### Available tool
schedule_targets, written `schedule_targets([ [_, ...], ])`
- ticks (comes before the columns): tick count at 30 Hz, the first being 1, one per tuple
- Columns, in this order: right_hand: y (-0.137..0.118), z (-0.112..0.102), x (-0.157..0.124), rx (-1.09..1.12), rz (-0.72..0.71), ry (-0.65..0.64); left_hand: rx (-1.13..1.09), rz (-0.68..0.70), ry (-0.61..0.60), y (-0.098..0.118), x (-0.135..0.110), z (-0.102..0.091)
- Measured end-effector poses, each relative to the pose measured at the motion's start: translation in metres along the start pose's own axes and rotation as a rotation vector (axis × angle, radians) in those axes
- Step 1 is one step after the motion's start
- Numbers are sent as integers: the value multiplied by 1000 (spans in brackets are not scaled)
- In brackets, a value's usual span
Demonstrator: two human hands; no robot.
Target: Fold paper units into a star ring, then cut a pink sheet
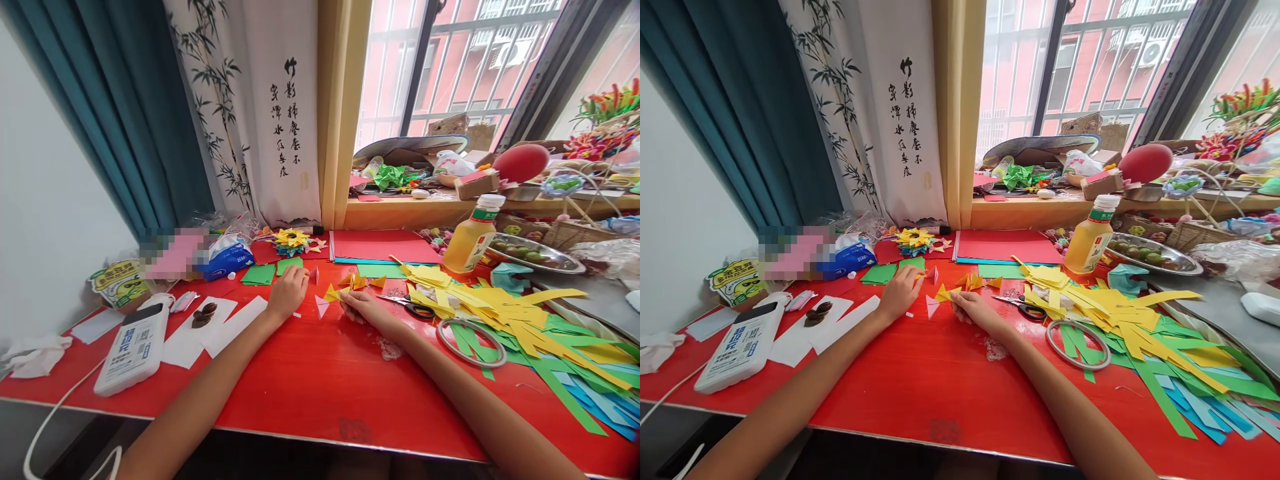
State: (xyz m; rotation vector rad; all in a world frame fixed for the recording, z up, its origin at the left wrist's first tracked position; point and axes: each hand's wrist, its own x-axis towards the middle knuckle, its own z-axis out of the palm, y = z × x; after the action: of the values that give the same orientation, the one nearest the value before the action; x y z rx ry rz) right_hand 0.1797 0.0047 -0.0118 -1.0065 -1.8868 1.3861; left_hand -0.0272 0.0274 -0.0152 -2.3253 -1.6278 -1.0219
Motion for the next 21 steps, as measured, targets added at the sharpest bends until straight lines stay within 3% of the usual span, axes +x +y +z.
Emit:
schedule_targets([
  [4, -3, -1, -2, -22, 10, -25, 185, 29, -13, -23, 3, 8],
  [10, 1, -2, 0, -24, 5, -41, 193, -17, -139, -44, 1, 25],
  [21, 3, -3, 1, -68, 9, -46, 103, 9, -27, -33, 2, 18],
])
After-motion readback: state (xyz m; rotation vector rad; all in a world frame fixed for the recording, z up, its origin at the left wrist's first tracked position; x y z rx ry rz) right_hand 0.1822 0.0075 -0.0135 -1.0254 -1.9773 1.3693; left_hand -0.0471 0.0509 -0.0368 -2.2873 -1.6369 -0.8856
